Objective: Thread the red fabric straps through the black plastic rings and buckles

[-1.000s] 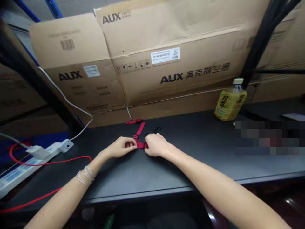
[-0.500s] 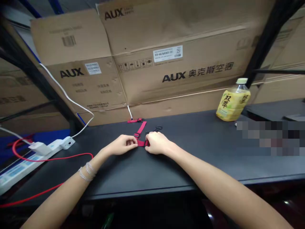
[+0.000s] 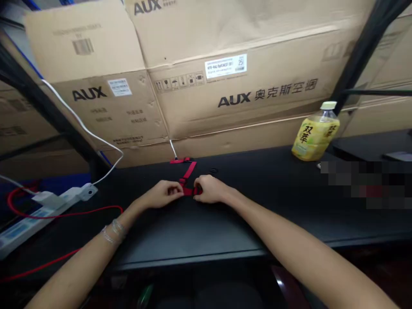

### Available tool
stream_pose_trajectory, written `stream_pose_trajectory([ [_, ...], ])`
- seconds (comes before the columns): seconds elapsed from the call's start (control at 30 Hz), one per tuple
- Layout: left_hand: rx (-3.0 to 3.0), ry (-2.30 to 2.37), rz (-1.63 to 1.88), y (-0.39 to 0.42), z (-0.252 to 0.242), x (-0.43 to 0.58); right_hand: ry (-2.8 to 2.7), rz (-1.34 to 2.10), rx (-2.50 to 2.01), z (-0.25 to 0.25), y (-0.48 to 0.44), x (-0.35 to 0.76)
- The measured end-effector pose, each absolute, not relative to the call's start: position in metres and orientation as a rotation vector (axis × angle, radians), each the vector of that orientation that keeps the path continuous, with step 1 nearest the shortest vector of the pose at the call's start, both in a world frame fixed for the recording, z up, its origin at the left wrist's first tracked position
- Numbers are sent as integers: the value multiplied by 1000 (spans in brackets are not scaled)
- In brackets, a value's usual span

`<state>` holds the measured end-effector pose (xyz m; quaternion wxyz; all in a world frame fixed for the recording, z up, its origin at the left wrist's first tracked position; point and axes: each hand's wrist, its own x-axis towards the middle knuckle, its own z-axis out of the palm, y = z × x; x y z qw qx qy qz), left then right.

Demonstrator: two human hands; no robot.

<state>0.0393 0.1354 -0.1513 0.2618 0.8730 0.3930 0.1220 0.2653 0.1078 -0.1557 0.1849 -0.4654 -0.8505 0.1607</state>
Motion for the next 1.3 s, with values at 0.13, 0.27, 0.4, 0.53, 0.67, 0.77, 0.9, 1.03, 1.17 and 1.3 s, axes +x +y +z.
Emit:
stream_pose_trajectory([
  [0.13, 2371, 1076, 330, 135, -151, 40, -2392, 466, -1319, -155, 107, 265],
  [0.27, 2371, 1061, 347, 134, -150, 40, -2386, 487, -1310, -154, 105, 265],
  [0.4, 2372, 1074, 336, 133, -149, 40, -2383, 497, -1330, -155, 106, 264],
  [0.53, 2358, 1071, 326, 134, -150, 40, -2390, 480, -1305, -156, 106, 265],
  [0.67, 2375, 1074, 324, 135, -151, 39, -2405, 481, -1301, -156, 106, 264],
  [0.77, 2383, 1068, 325, 135, -151, 39, -2399, 483, -1311, -156, 105, 263],
  [0.9, 2380, 1074, 328, 134, -150, 39, -2396, 478, -1308, -156, 104, 262],
  [1.03, 2382, 1078, 336, 133, -149, 40, -2367, 454, -1373, -158, 105, 260],
  [1.17, 2354, 1075, 344, 132, -148, 41, -2247, 312, -1459, -162, 106, 258],
  [1.3, 2333, 1063, 384, 131, -149, 41, -2186, 273, -1493, -163, 106, 257],
])
